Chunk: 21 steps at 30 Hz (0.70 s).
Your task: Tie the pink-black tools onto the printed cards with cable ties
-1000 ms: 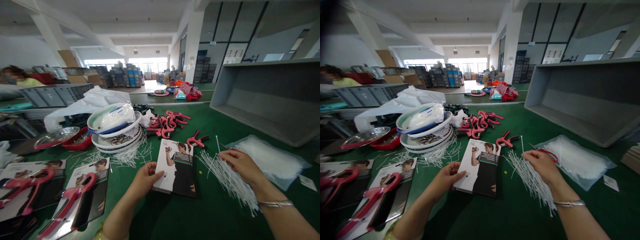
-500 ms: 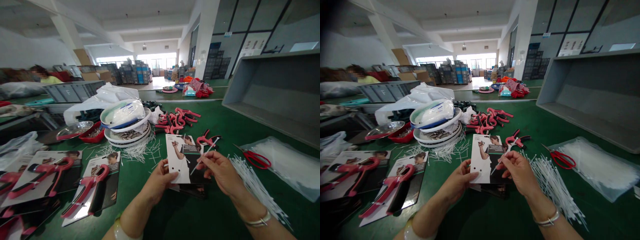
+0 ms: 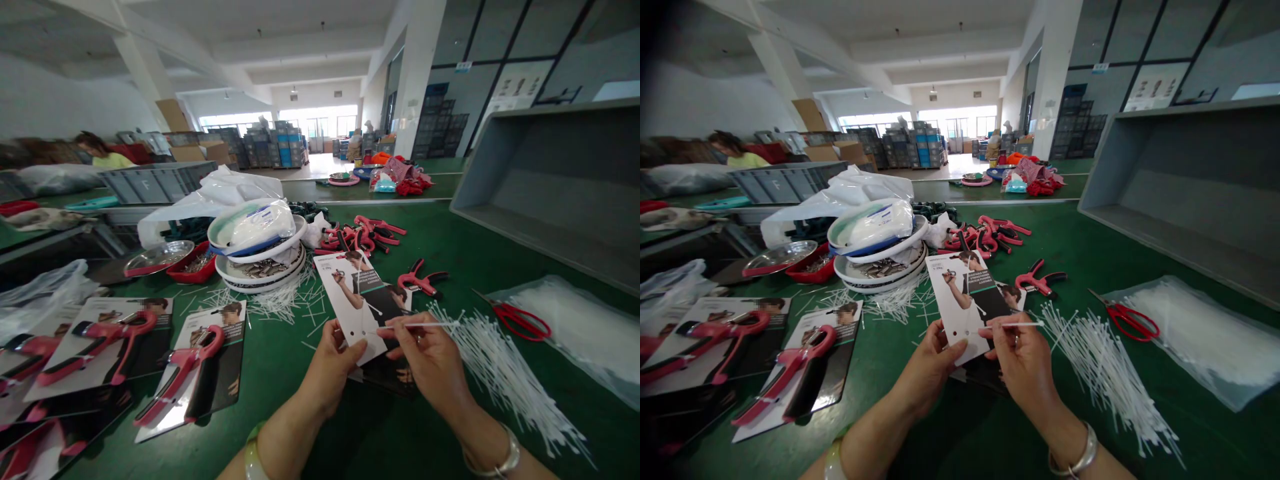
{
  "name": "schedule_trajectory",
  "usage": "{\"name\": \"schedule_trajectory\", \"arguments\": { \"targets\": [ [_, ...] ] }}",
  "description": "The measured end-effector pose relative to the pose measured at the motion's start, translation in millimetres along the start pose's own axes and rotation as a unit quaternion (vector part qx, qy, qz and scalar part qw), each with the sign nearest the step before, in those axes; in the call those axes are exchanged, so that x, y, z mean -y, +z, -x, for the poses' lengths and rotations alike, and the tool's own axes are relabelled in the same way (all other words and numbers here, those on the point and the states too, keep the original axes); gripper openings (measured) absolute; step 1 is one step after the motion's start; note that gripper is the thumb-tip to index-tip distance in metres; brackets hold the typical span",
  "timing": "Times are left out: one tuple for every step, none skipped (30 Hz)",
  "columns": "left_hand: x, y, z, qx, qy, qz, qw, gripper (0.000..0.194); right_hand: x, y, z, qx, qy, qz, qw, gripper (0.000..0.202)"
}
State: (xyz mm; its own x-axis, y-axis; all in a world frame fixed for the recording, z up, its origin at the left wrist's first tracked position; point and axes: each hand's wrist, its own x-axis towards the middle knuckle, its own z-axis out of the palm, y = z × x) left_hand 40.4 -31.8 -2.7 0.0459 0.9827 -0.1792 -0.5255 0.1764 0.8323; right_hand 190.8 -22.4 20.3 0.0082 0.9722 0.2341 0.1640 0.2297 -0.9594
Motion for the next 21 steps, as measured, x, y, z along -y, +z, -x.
{"name": "schedule_trajectory", "arguments": {
  "targets": [
    [-1, 1.5, 1, -0.008, 0.006, -0.005, 1.000, 0.048, 0, 1, 1, 0.006, 0.000, 0.011, 1.000, 0.026],
    [-1, 3.1, 2, -0.015, 0.013, -0.009, 1.000, 0.047, 0, 2, 2, 0.011, 0.001, 0.024, 1.000, 0.026],
    [-1, 4.8, 4, -0.021, 0.016, -0.010, 1.000, 0.047, -1, 3, 2, 0.013, 0.004, 0.037, 0.999, 0.026],
    [-2, 6.5, 5, -0.021, 0.016, -0.006, 1.000, 0.048, -2, 4, 3, 0.014, 0.008, 0.051, 0.999, 0.026],
    [-2, 8.1, 7, -0.015, 0.013, 0.005, 1.000, 0.049, -3, 6, 3, 0.011, 0.010, 0.063, 0.998, 0.026],
    [-2, 9.5, 8, -0.004, 0.006, 0.020, 1.000, 0.051, -4, 7, 2, 0.006, 0.012, 0.072, 0.997, 0.026],
    [-2, 10.7, 10, 0.006, -0.005, 0.039, 0.999, 0.052, -5, 9, 1, -0.002, 0.015, 0.074, 0.997, 0.026],
    [-2, 11.4, 10, 0.015, -0.016, 0.059, 0.998, 0.051, -6, 10, 0, -0.007, 0.022, 0.071, 0.997, 0.026],
    [-3, 11.6, 11, 0.022, -0.026, 0.078, 0.996, 0.049, -7, 10, -2, -0.010, 0.033, 0.063, 0.997, 0.025],
    [-4, 11.3, 11, 0.026, -0.033, 0.095, 0.995, 0.044, -9, 10, -5, -0.010, 0.048, 0.053, 0.997, 0.024],
    [-5, 10.5, 10, 0.029, -0.039, 0.109, 0.993, 0.040, -10, 9, -8, -0.009, 0.062, 0.040, 0.997, 0.023],
    [-7, 9.2, 9, 0.032, -0.045, 0.117, 0.992, 0.036, -11, 7, -11, -0.005, 0.073, 0.028, 0.997, 0.022],
    [-8, 7.7, 7, 0.034, -0.051, 0.113, 0.992, 0.034, -12, 4, -13, -0.003, 0.080, 0.017, 0.997, 0.020],
    [-9, 6.1, 5, 0.036, -0.057, 0.100, 0.993, 0.032, -13, 1, -16, 0.001, 0.086, 0.008, 0.996, 0.020],
    [-9, 4.8, 4, 0.036, -0.060, 0.080, 0.994, 0.032, -14, -1, -17, 0.007, 0.091, 0.002, 0.996, 0.019],
    [-8, 3.8, 2, 0.035, -0.058, 0.056, 0.996, 0.032, -14, -3, -18, 0.018, 0.097, 0.001, 0.995, 0.019],
    [-6, 3.3, 1, 0.037, -0.054, 0.030, 0.997, 0.034, -14, -5, -19, 0.030, 0.102, 0.006, 0.994, 0.018],
    [-4, 3.2, 0, 0.039, -0.049, 0.006, 0.998, 0.036, -14, -6, -18, 0.044, 0.106, 0.017, 0.993, 0.017],
    [-2, 3.4, 0, 0.042, -0.047, -0.014, 0.998, 0.037, -13, -6, -17, 0.055, 0.105, 0.035, 0.992, 0.017],
    [1, 3.9, -1, 0.043, -0.048, -0.032, 0.997, 0.038, -11, -5, -16, 0.064, 0.101, 0.058, 0.991, 0.017],
    [2, 4.4, 0, 0.041, -0.053, -0.050, 0.996, 0.038, -10, -4, -15, 0.069, 0.093, 0.087, 0.989, 0.017]
  ]
}}
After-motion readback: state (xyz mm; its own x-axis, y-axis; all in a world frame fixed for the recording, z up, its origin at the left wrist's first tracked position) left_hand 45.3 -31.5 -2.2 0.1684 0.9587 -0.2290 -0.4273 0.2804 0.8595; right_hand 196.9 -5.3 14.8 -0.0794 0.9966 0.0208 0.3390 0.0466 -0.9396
